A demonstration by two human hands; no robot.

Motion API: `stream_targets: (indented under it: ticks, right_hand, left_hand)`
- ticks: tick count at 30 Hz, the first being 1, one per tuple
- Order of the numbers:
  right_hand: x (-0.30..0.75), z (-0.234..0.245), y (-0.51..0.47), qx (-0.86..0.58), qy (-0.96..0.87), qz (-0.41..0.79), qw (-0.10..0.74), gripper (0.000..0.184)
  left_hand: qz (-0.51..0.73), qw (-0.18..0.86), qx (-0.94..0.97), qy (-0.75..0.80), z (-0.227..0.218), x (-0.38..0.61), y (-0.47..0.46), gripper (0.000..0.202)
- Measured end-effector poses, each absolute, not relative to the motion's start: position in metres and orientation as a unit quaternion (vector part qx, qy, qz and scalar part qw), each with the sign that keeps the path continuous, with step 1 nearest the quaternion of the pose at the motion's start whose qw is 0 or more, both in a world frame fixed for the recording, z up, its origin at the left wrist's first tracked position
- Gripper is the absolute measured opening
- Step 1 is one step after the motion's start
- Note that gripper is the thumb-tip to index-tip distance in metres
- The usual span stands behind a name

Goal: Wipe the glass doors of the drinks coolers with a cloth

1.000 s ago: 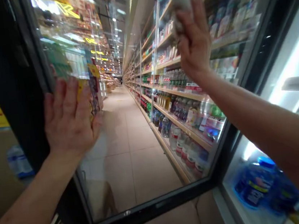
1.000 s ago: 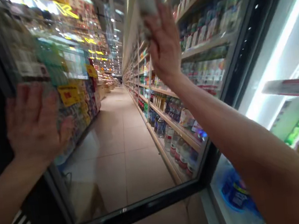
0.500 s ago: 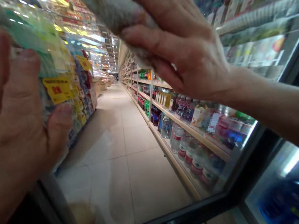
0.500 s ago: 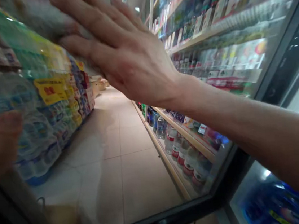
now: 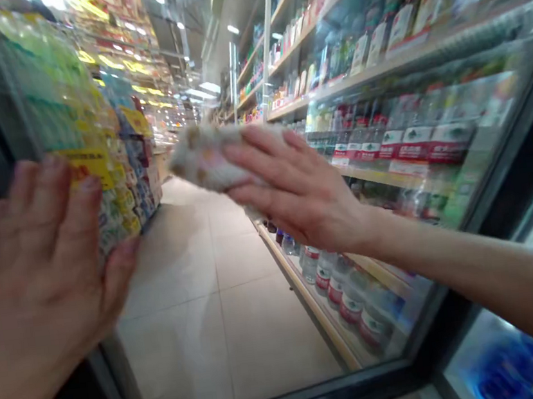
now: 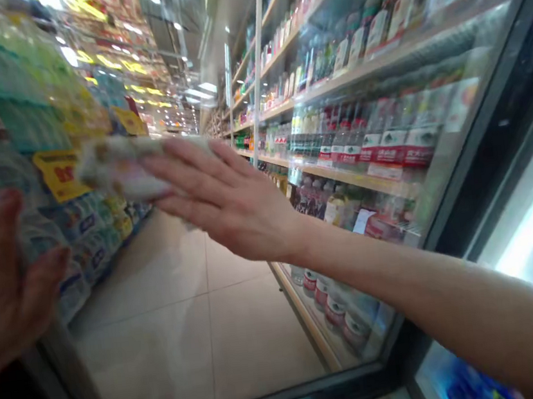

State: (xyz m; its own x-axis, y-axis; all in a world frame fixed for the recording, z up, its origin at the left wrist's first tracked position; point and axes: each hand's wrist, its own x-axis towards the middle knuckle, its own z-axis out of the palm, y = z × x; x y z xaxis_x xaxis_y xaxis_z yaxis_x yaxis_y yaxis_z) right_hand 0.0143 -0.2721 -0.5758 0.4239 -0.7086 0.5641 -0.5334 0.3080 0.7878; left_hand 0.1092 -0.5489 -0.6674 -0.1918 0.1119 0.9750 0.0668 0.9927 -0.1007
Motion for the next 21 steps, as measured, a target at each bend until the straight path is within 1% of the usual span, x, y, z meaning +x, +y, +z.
stream_targets:
  ticks: [2,3,5,7,8,9,11,12,13,17,18,19,21]
  right_hand:
    - [0.003,-0.555,-0.26,0.556,-0.549,-0.069,0.62,0.032]
    - [-0.003,-0.539,-0.256,0.513,-0.571,-0.04,0.64,0.032]
    - [-0.01,-0.511,-0.254,0.402,-0.61,0.061,0.68,0.035]
    - [-0.01,-0.508,-0.265,0.355,-0.618,0.135,0.689,0.037]
    - [-0.008,-0.517,-0.275,0.375,-0.612,0.139,0.683,0.037]
    - [-0.005,-0.53,-0.287,0.426,-0.585,0.117,0.68,0.036]
    - [0.003,-0.556,-0.313,0.539,-0.531,0.031,0.653,0.036]
    - [0.006,-0.561,-0.323,0.569,-0.508,0.003,0.646,0.034]
    - [0.008,-0.56,-0.332,0.573,-0.508,0.006,0.643,0.034]
    - [0.018,-0.525,-0.347,0.466,-0.59,0.155,0.641,0.037]
    - [0.022,-0.526,-0.348,0.465,-0.59,0.166,0.639,0.036]
    - [0.026,-0.535,-0.35,0.483,-0.58,0.157,0.637,0.035]
    - [0.036,-0.571,-0.352,0.546,-0.544,0.103,0.628,0.032]
  left_hand:
    - [0.084,0.625,-0.086,-0.772,-0.669,0.111,-0.541,0.063]
    - [0.104,0.624,-0.087,-0.77,-0.67,0.11,-0.539,0.064]
    - [0.112,0.63,-0.071,-0.765,-0.671,0.107,-0.539,0.065]
    - [0.118,0.636,-0.055,-0.761,-0.671,0.105,-0.54,0.066]
    - [0.122,0.636,-0.049,-0.761,-0.671,0.105,-0.54,0.067]
    - [0.127,0.635,-0.046,-0.76,-0.671,0.107,-0.54,0.068]
    - [0.135,0.634,-0.047,-0.76,-0.671,0.111,-0.54,0.069]
    - [0.137,0.631,-0.05,-0.762,-0.672,0.113,-0.539,0.069]
    - [0.14,0.627,-0.053,-0.764,-0.672,0.116,-0.539,0.068]
    - [0.156,0.61,-0.062,-0.774,-0.673,0.131,-0.537,0.067]
    - [0.161,0.61,-0.063,-0.773,-0.673,0.136,-0.536,0.067]
    - [0.163,0.61,-0.064,-0.773,-0.673,0.14,-0.535,0.067]
    - [0.165,0.61,-0.066,-0.772,-0.671,0.148,-0.533,0.067]
